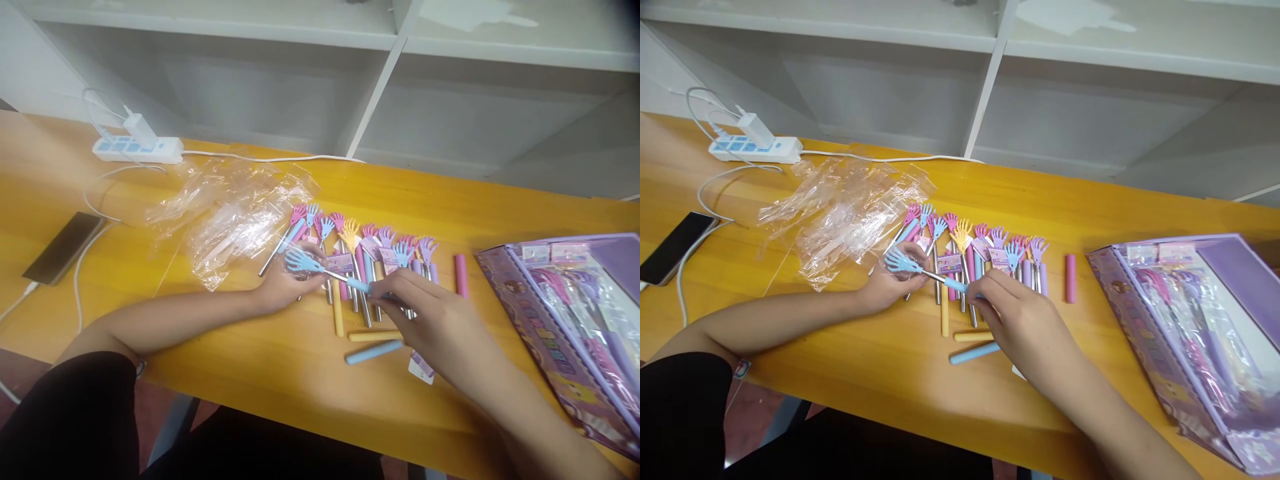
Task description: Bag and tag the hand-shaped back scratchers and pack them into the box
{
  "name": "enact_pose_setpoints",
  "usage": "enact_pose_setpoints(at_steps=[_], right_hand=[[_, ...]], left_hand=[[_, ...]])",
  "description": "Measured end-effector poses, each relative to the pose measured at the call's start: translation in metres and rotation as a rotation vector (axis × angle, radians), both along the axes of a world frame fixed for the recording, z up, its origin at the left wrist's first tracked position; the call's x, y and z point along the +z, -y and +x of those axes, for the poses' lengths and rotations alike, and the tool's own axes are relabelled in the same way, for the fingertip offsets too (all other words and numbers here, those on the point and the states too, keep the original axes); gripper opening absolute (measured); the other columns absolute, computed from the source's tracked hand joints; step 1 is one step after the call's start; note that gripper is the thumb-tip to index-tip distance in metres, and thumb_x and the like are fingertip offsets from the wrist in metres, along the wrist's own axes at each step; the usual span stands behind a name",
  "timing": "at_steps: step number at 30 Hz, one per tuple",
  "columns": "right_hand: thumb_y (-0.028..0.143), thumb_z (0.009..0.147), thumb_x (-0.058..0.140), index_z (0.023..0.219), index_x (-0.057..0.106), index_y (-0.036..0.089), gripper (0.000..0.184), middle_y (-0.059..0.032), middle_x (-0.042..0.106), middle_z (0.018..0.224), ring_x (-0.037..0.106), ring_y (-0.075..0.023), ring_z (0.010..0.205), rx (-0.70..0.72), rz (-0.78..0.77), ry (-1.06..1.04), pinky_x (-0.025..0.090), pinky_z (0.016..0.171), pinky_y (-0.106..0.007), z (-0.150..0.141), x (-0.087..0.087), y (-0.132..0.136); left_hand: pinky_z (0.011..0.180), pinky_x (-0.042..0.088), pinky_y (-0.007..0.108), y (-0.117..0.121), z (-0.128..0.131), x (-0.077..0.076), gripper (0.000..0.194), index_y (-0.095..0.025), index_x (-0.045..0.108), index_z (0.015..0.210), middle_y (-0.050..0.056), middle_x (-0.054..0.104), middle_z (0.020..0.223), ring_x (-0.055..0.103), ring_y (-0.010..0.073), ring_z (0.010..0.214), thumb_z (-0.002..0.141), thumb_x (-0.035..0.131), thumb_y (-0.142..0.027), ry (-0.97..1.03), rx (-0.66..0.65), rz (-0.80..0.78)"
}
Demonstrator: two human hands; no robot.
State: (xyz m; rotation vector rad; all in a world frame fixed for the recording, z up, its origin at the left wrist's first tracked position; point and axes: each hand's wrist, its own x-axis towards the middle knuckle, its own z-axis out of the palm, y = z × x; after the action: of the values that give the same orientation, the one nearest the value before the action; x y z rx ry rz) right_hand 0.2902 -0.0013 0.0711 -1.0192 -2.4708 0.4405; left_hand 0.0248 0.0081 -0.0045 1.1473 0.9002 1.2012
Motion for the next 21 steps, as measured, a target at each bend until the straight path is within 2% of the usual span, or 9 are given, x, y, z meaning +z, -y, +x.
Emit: enact_pose_setpoints(at_steps=[5, 9, 14, 17, 21], right_hand=[[0.008, 0.104, 0.059, 0.104, 0.061, 0.022, 0.015, -0.0021, 0.068, 0.096, 0.066, -0.0151, 0.084, 0.048, -0.027, -0.075, 0.052, 0.074, -0.027, -0.006, -0.005, -0.003], [0.007, 0.104, 0.061, 0.107, 0.063, 0.022, 0.015, -0.0031, 0.07, 0.098, 0.069, -0.0156, 0.086, 0.05, -0.024, -0.098, 0.053, 0.076, -0.028, -0.009, -0.006, 0.001], [0.008, 0.102, 0.064, 0.106, 0.066, 0.023, 0.016, -0.0033, 0.073, 0.1, 0.07, -0.0171, 0.09, -0.004, 0.018, -0.147, 0.054, 0.08, -0.03, -0.008, -0.002, 0.002], [0.013, 0.101, 0.069, 0.1, 0.068, 0.025, 0.012, -0.0014, 0.072, 0.095, 0.069, -0.0164, 0.084, -0.078, -0.068, -0.178, 0.053, 0.074, -0.029, -0.009, -0.002, 0.0], [0.017, 0.099, 0.073, 0.095, 0.069, 0.025, 0.01, -0.0001, 0.071, 0.088, 0.065, -0.0159, 0.077, -0.103, -0.197, -0.206, 0.05, 0.067, -0.029, -0.014, -0.01, -0.002]], left_hand=[[0.088, 0.058, 0.033, 0.001, -0.003, 0.0, 0.034, -0.02, 0.065, 0.104, 0.003, 0.071, 0.097, 0.071, 0.0174, 0.09, 0.081, 0.088, -0.026, -0.036, -0.07, 0.044], [0.088, 0.058, 0.035, 0.001, -0.002, -0.001, 0.026, -0.019, 0.066, 0.103, 0.002, 0.07, 0.093, 0.069, 0.0168, 0.086, 0.086, 0.083, -0.03, -0.047, -0.097, 0.016], [0.09, 0.059, 0.037, 0.003, 0.003, 0.0, 0.031, -0.02, 0.068, 0.103, 0.003, 0.071, 0.098, 0.069, 0.019, 0.091, 0.082, 0.084, -0.036, -0.025, 0.001, 0.004], [0.096, 0.058, 0.039, 0.004, 0.003, 0.004, 0.026, -0.02, 0.07, 0.101, 0.004, 0.072, 0.1, 0.069, 0.0218, 0.1, 0.082, 0.083, -0.033, -0.083, 0.067, 0.019], [0.091, 0.058, 0.036, 0.005, 0.003, 0.009, 0.025, -0.021, 0.066, 0.098, 0.001, 0.068, 0.092, 0.067, 0.0196, 0.092, 0.08, 0.081, -0.028, -0.099, 0.001, 0.006]])
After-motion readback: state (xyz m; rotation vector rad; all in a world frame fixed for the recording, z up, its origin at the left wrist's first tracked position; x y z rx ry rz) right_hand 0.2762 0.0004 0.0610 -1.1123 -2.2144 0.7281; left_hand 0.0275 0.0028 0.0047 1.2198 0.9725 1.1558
